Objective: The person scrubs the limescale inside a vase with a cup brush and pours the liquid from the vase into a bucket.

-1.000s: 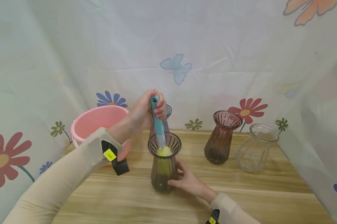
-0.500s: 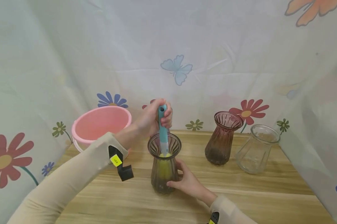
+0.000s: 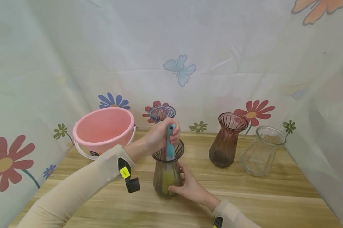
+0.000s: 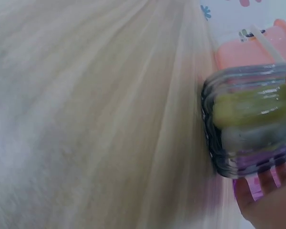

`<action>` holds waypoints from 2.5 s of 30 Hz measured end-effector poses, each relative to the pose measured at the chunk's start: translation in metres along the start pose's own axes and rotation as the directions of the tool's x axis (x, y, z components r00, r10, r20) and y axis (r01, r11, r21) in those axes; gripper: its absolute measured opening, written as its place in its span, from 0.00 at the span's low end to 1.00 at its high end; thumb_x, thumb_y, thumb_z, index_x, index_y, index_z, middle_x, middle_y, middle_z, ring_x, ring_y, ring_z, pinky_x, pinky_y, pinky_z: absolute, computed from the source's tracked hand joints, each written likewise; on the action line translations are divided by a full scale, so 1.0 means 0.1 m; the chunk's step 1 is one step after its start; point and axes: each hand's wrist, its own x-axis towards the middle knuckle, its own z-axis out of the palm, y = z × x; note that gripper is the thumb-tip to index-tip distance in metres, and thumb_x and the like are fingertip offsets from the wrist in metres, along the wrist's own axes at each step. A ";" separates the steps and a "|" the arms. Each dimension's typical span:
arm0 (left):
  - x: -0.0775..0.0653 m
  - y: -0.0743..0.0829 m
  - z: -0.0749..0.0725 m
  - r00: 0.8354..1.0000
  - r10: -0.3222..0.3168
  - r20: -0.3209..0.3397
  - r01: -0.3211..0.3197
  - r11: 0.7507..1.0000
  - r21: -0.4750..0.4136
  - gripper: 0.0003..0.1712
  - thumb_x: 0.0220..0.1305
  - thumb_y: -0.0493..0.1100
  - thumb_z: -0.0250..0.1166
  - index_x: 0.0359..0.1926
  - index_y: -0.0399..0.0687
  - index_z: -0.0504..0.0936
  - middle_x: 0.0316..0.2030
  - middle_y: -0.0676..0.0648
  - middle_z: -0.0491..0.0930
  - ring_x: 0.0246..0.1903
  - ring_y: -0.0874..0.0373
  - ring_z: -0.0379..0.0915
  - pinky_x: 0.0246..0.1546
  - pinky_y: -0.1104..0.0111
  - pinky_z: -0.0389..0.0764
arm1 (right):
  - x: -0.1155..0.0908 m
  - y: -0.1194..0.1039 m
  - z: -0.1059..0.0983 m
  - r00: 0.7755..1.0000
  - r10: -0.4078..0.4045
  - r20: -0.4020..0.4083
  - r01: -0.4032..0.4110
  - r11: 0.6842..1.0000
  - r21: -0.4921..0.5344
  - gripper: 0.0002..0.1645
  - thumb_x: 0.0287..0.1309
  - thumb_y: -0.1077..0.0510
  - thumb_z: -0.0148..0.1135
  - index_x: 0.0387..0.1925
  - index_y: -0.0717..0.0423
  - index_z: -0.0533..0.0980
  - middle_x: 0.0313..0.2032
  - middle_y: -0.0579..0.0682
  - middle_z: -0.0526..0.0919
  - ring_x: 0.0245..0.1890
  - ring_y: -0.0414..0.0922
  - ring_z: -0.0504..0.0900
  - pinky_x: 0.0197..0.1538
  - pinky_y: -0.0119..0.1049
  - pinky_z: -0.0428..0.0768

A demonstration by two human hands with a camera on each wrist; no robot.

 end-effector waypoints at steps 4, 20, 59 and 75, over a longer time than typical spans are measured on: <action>0.00 -0.01 -0.01 1.000 0.001 0.002 -0.001 1.000 -0.013 0.22 0.68 0.47 0.35 0.20 0.42 0.61 0.15 0.51 0.59 0.17 0.57 0.55 0.25 0.68 0.62 | -0.01 0.00 -0.08 0.995 0.006 0.095 -0.008 1.000 0.018 0.50 0.52 0.54 0.65 0.69 0.55 0.46 0.63 0.62 0.55 0.59 0.58 0.63 0.53 0.45 0.73; -0.05 0.19 -0.02 0.998 0.051 -0.034 -0.055 0.993 -0.106 0.21 0.67 0.45 0.37 0.17 0.44 0.61 0.14 0.51 0.58 0.15 0.58 0.53 0.22 0.68 0.60 | 0.03 0.08 -0.16 0.984 0.013 0.178 -0.030 0.995 0.097 0.51 0.53 0.56 0.64 0.70 0.59 0.45 0.63 0.64 0.58 0.58 0.62 0.66 0.54 0.51 0.71; -0.01 -0.03 -0.04 0.998 0.012 0.057 -0.008 0.998 -0.066 0.20 0.66 0.46 0.37 0.19 0.43 0.62 0.14 0.51 0.58 0.16 0.58 0.54 0.24 0.68 0.61 | 0.01 0.06 0.02 0.997 0.027 0.074 -0.036 0.990 0.136 0.49 0.49 0.56 0.67 0.65 0.52 0.47 0.62 0.61 0.59 0.64 0.58 0.58 0.62 0.53 0.62; -0.08 0.15 -0.03 0.992 0.009 0.129 0.000 0.998 -0.069 0.22 0.66 0.43 0.37 0.15 0.43 0.59 0.12 0.51 0.57 0.15 0.57 0.53 0.22 0.67 0.59 | 0.06 0.13 -0.08 0.987 -0.029 0.161 0.005 0.989 0.149 0.50 0.54 0.56 0.63 0.70 0.52 0.43 0.64 0.61 0.58 0.65 0.57 0.58 0.62 0.50 0.64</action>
